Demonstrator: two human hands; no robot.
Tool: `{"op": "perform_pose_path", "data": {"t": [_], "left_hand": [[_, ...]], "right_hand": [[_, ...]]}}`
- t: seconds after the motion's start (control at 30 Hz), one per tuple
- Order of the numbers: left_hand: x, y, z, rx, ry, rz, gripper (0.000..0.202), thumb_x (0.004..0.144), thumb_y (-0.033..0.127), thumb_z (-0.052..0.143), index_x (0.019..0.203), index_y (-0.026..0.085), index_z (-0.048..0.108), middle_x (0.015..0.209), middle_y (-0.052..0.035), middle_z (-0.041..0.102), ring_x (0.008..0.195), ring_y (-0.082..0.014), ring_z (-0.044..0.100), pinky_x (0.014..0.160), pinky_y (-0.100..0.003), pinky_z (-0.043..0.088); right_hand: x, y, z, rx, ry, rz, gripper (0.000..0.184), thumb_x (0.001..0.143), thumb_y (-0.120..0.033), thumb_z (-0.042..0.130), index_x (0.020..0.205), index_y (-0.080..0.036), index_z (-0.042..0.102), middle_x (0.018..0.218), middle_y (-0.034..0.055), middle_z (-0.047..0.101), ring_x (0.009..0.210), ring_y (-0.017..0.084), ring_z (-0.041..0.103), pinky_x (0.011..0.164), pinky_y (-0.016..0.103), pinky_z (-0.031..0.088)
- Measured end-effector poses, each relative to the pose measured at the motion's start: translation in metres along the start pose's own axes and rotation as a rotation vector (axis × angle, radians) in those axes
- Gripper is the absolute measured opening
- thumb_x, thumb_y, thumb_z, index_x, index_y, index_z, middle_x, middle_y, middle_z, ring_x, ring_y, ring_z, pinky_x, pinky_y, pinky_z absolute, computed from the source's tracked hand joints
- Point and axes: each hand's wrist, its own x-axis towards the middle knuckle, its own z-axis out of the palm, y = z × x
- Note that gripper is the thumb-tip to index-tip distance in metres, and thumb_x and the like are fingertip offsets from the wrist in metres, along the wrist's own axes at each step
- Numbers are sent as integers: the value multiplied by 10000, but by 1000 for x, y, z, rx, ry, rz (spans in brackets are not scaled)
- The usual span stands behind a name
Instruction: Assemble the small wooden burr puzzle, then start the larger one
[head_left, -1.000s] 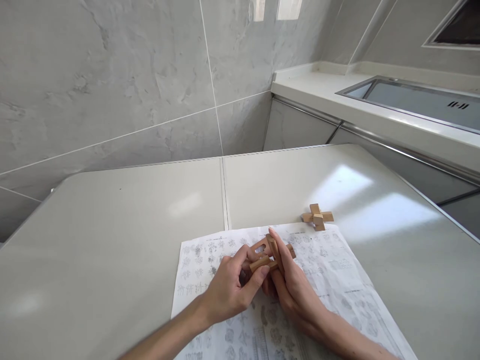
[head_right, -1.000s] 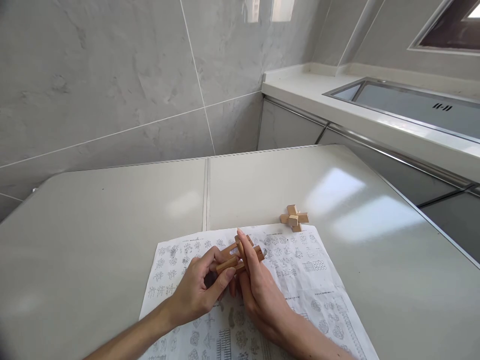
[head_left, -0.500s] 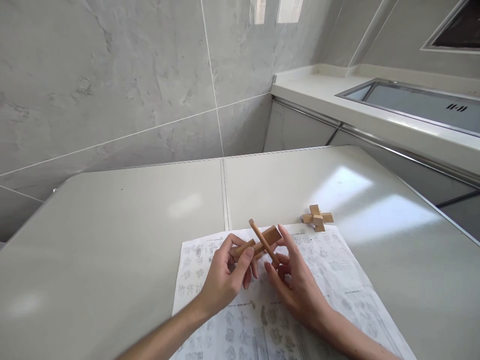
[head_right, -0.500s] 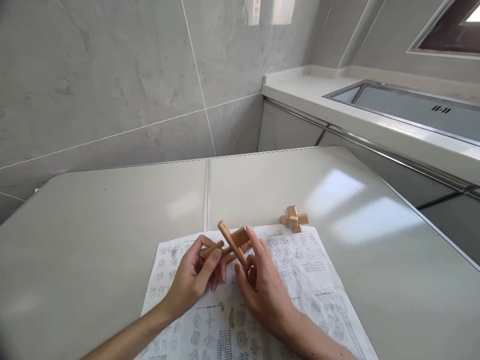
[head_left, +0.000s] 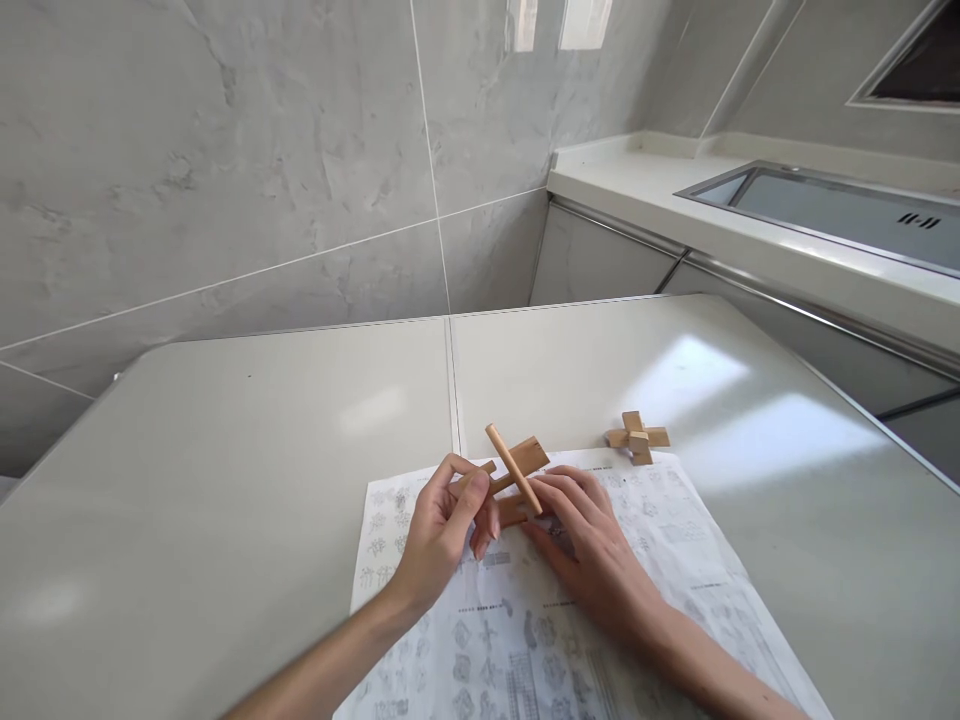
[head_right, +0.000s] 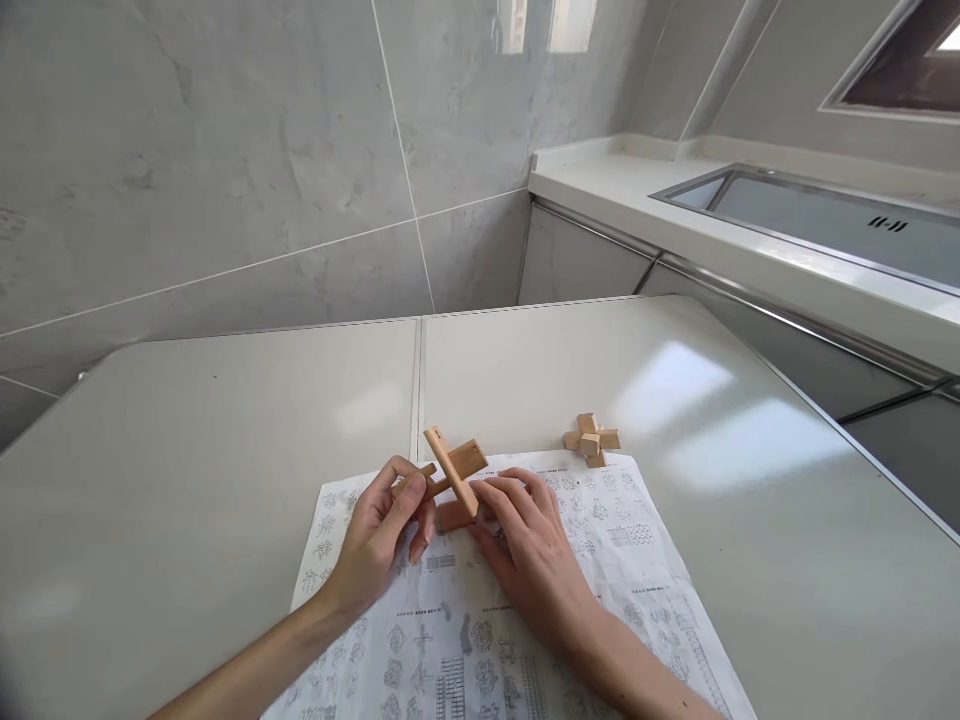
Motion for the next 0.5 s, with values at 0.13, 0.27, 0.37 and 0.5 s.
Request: {"op": "perform_pose_path", "data": {"t": [0.13, 0.27, 0.37, 0.5], "left_hand": [[-1, 0, 1, 18, -21, -9, 378, 1057, 527, 593, 871, 222, 470, 625, 57, 630, 464, -69, 445, 501, -213, 389], [-1, -1, 1, 35, -39, -21, 376, 1059, 528, 595, 882, 219, 474, 645, 57, 631, 468, -65, 455, 506, -215, 397], [-1, -1, 1, 42, -44, -19, 362, 1066, 513, 590, 888, 213, 491, 646, 56, 628, 473, -63, 455, 501, -209, 394], [-2, -1, 0, 55, -53, -29, 354, 1065, 509, 597, 902, 200, 541, 644, 48, 625, 469, -58, 457, 491, -201, 383]], "right_hand": [[2, 1, -3, 42, -33, 70, 193, 1073, -222, 584, 1249, -282, 636, 1196, 100, 699, 1135, 330, 581, 967, 558, 555], [2, 4, -6, 53, -53, 101, 143, 1081, -250, 573, 1180, -260, 675, 1103, 102, 691, 1036, 311, 592, 867, 501, 568], [2, 5, -8, 62, -40, 81, 184, 1093, -250, 524, 1076, -251, 708, 1003, 90, 680, 938, 281, 618, 812, 447, 565], [5, 5, -15, 142, 39, 195, 219, 1093, -314, 494, 1010, -241, 684, 947, 69, 693, 871, 254, 666, 750, 376, 557]]}}
